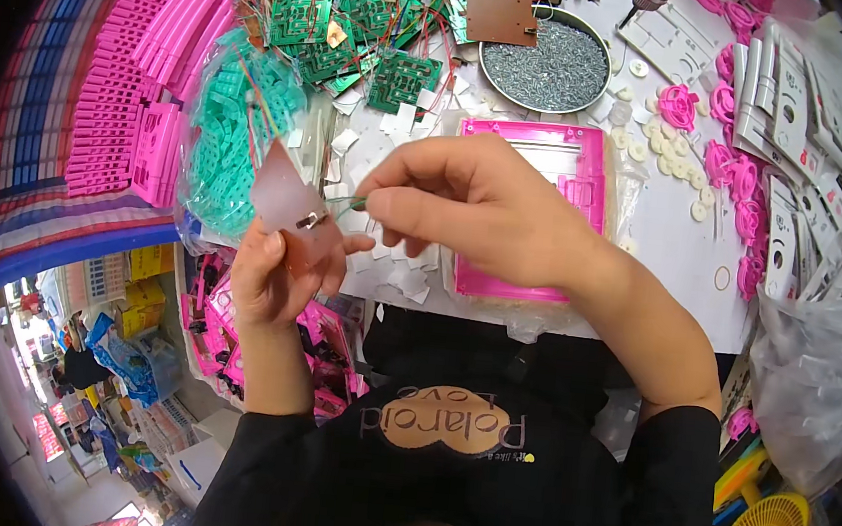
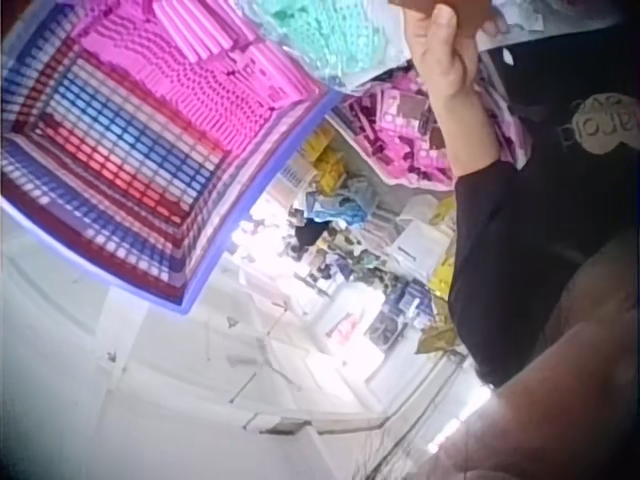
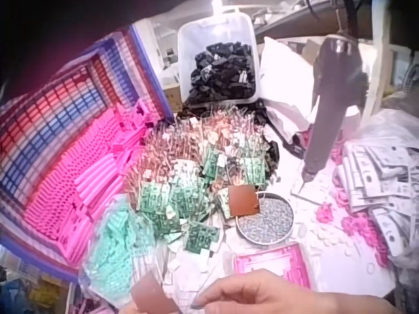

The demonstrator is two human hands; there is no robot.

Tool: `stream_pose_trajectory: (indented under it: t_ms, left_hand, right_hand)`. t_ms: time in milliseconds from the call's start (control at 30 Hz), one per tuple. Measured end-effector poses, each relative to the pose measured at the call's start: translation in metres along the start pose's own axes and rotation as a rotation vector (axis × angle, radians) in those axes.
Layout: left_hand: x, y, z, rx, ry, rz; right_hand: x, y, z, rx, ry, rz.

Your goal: Assembling small electronic components into plastic housings using an electric screwdriver.

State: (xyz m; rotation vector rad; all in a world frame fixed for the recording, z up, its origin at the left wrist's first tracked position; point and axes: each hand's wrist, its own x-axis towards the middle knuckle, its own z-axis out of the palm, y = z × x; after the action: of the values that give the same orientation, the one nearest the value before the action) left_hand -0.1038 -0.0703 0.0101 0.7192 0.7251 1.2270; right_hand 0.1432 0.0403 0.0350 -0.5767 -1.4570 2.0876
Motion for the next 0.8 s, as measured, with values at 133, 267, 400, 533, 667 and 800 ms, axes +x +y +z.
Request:
stream_pose_trajectory:
  t_ms: [133, 267, 400, 533, 667, 800]
  left_hand:
    - [0.007, -0.005, 0.013, 0.073, 0.077, 0.036]
    - [0.01, -0.009, 0.007, 0.06, 0.021, 0.083]
    - [0.02, -0.015, 0.027, -0.059, 0.036, 0.185]
    - [0.018, -0.024, 0.001, -0.236, -0.001, 0.171]
    - [0.019, -0.024, 0.009, -0.036, 0.368, 0.297]
    - [0.017, -0.019, 0.003, 0.102, 0.342, 0.322]
  right_hand:
    - [-0.004, 0.002, -0.012, -0.047, -0.018, 0.138]
    - [-0.003, -0.007, -0.015, -0.071, 0.0, 0.147]
    - [0.003, 0.024, -0.004, -0.808, 0.216, -0.339]
    - [-0.005, 0.006, 0.009, -0.993, 0.232, -0.229]
    - [-0.019, -0.003, 0.003, -1.047, 0.343, -0.304]
    - [-0.025, -0.013, 0.004, -1.25, 0.346, -0.337]
